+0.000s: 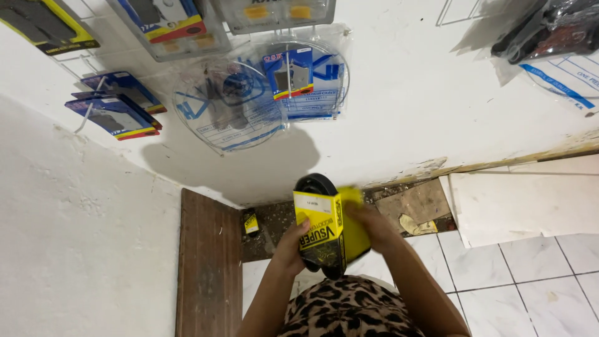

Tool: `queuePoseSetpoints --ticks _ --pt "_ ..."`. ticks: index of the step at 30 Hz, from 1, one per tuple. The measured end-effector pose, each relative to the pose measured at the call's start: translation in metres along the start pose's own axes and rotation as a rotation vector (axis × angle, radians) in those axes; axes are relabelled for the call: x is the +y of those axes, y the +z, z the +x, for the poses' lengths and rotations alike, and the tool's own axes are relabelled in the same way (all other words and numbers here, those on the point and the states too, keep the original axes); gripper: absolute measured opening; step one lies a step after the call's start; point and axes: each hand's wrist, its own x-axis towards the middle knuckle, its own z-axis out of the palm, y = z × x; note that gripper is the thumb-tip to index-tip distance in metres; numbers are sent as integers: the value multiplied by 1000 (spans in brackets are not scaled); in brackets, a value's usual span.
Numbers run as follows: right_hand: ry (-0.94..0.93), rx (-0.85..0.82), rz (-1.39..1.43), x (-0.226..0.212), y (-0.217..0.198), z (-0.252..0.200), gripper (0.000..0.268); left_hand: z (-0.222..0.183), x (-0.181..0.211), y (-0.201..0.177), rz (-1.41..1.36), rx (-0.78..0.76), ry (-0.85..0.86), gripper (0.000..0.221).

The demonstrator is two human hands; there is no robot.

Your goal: Cleaning a motorcycle CVT belt using a yellow cloth.

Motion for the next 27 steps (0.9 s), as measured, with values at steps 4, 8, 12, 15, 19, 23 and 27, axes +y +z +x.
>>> queuePoseSetpoints --ticks 4,8,12,15,19,23,27 --pt "-391 409 163 0 -27 18 28 -7 16 34 44 128 77 45" --pt "-1522 473 -398 -5 -10 11 44 -13 22 75 164 195 98 48" --pt "-1654 309 -1173 27 24 4 35 -1 -7 49 314 -85 305 55" --pt "-1488 228 -1097 19 28 -5 37 17 -18 19 349 -195 363 54" --pt "-1381 228 -1171 28 20 -6 45 -5 2 76 453 -77 269 45" --pt "-1395 201 -1272 72 -4 19 38 2 7 79 513 -12 191 71" --pt "-1663 256 -1263 84 -15 33 30 -1 6 72 522 -9 176 68"
